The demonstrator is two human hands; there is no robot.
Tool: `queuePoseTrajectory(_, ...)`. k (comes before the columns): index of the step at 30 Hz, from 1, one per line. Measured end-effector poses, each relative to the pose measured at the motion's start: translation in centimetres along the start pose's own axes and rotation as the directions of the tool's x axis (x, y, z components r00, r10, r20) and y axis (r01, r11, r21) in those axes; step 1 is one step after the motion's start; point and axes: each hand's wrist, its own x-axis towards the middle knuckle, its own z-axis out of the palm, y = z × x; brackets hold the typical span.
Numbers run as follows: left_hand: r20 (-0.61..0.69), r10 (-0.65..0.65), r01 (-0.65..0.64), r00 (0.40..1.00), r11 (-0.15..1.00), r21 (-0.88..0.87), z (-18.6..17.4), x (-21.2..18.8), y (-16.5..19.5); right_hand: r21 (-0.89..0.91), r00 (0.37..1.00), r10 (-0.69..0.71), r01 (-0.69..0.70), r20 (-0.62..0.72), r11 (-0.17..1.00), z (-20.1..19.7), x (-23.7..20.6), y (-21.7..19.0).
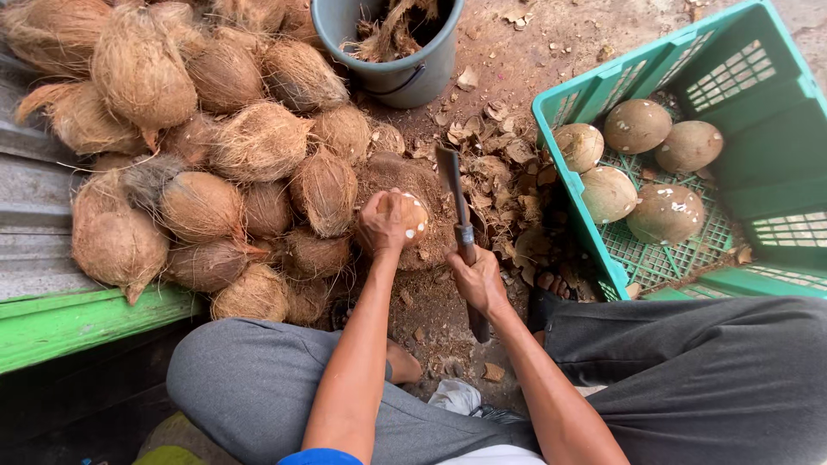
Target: The person sits on the ground and husks coconuts one at a time, holding each coconut against a wooden block and striking it with a machete to strip off the fibrous husk. Husked coconuts are placed into a green plastic crate, and discarded husk fibers are tossed into a bucket.
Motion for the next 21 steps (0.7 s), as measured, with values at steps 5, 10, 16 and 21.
queuePoseTrajectory(5,-0.102,-0.009,0.014,0.995,0.999,0.046,0.0,-0.1,0.7,-0.009,0.999,0.034,-0.034,0.020,0.999,1.5,-0.8,-0.9)
queuePoseTrajectory(10,-0.156,0.022,-0.022,0.988,1.000,0.003,0.1,-0.6,0.6,-0.114,0.999,0.041,-0.038,0.025,0.993,1.2,-1.2,-1.4)
queuePoseTrajectory(16,-0.162,0.046,-0.046,0.986,0.999,0.002,0.5,-0.3,0.1,0.116,0.991,-0.135,0.137,-0.027,0.984,1.7,-0.5,0.7)
queuePoseTrajectory(21,-0.219,0.265,-0.290,0.939,0.952,-0.095,0.3,0.0,0.4,-0.241,0.962,0.255,-0.225,0.103,0.944,1.8,1.0,1.9)
